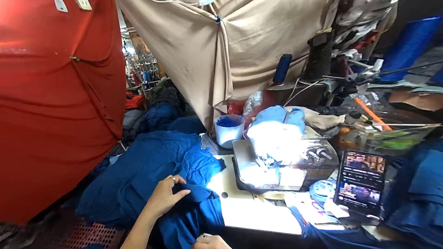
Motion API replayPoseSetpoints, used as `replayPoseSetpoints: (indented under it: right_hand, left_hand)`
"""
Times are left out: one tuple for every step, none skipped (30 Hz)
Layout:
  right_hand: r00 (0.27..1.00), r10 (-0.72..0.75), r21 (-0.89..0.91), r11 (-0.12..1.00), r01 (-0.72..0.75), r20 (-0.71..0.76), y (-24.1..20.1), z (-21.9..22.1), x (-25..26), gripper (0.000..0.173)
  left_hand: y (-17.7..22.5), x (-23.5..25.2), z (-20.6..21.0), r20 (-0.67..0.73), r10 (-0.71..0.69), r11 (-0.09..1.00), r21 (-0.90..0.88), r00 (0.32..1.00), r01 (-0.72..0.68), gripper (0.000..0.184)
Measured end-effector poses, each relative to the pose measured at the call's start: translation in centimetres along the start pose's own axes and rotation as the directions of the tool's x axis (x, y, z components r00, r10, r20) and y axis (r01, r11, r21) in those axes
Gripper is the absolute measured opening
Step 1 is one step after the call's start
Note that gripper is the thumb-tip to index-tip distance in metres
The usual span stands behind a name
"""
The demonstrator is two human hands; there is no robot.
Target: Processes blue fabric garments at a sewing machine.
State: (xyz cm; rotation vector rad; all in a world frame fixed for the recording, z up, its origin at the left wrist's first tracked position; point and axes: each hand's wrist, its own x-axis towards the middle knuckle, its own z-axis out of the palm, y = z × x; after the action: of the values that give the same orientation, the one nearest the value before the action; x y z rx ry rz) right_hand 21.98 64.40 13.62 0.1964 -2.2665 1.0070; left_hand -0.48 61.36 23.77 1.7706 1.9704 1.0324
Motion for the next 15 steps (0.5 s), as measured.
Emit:
replayPoseSetpoints:
  right_hand:
    - [0.999, -0.038, 0.023, 0.999, 0.039, -0.02, -0.4, -0.6, 0.9, 0.012]
    - [0.996, -0.07, 0.038, 0.997, 0.071, -0.05, -0.7, -1.4, 1.8, 0.012]
    - [0.992, -0.088, 0.041, 0.995, 0.092, -0.094, -0.9, -2.1, 2.6, 0.011]
    - [0.984, -0.096, 0.031, 0.994, 0.101, -0.15, -0.8, -2.9, 3.4, 0.011]
    - [0.972, -0.095, 0.015, 0.995, 0.1, -0.213, -0.4, -3.5, 4.0, 0.011]
    - [0.958, -0.082, 0.008, 0.996, 0.088, -0.276, 0.1, -4.1, 4.5, 0.012]
    - [0.941, -0.051, 0.013, 0.998, 0.058, -0.335, 0.5, -4.7, 4.9, 0.012]
    - [0.924, -0.002, 0.037, 0.999, 0.018, -0.383, 0.8, -5.2, 5.1, 0.013]
    - [0.902, 0.054, 0.07, 0.997, -0.026, -0.428, 0.9, -5.5, 5.2, 0.013]
    - [0.874, 0.109, 0.104, 0.992, -0.067, -0.474, 1.1, -5.7, 5.2, 0.013]
    - [0.843, 0.158, 0.139, 0.985, -0.1, -0.513, 1.2, -5.7, 5.1, 0.012]
    - [0.815, 0.202, 0.169, 0.977, -0.129, -0.543, 1.3, -5.8, 5.1, 0.011]
    - [0.796, 0.239, 0.204, 0.968, -0.149, -0.556, 1.6, -6.0, 5.0, 0.01]
    - [0.791, 0.275, 0.242, 0.956, -0.165, -0.547, 1.8, -6.3, 4.9, 0.01]
    - [0.795, 0.289, 0.265, 0.95, -0.167, -0.533, 2.2, -6.5, 4.8, 0.01]
  left_hand:
    - [0.4, 0.4, 0.4, -0.067, 0.077, 0.993, -0.089, 0.995, -0.083, 0.025]
    - [0.8, 0.8, 0.8, -0.109, 0.142, 0.976, -0.147, 0.984, -0.158, 0.022]
    - [1.1, 1.2, 1.2, -0.127, 0.199, 0.961, -0.171, 0.972, -0.219, 0.02]
    - [1.4, 1.5, 1.4, -0.131, 0.241, 0.95, -0.172, 0.962, -0.261, 0.019]
    - [1.6, 1.7, 1.7, -0.132, 0.27, 0.942, -0.167, 0.954, -0.289, 0.019]
    - [1.8, 1.8, 1.9, -0.129, 0.281, 0.938, -0.171, 0.951, -0.301, 0.019]
    - [1.9, 1.8, 2.1, -0.128, 0.289, 0.934, -0.181, 0.949, -0.309, 0.018]
    - [1.9, 1.8, 2.2, -0.131, 0.301, 0.93, -0.179, 0.945, -0.321, 0.018]
    - [1.8, 1.8, 2.3, -0.142, 0.321, 0.929, -0.149, 0.937, -0.34, 0.018]
    - [1.7, 1.7, 2.4, -0.16, 0.344, 0.926, -0.104, 0.925, -0.362, 0.018]
    - [1.6, 1.6, 2.3, -0.171, 0.366, 0.92, -0.079, 0.915, -0.383, 0.018]
    - [1.5, 1.5, 2.1, -0.171, 0.39, 0.909, -0.084, 0.905, -0.408, 0.016]
    - [1.5, 1.6, 1.8, -0.163, 0.42, 0.891, -0.112, 0.893, -0.44, 0.016]
    - [1.5, 1.6, 1.5, -0.148, 0.451, 0.87, -0.145, 0.88, -0.471, 0.015]
    - [1.4, 1.6, 1.2, -0.125, 0.477, 0.853, -0.171, 0.87, -0.493, 0.016]
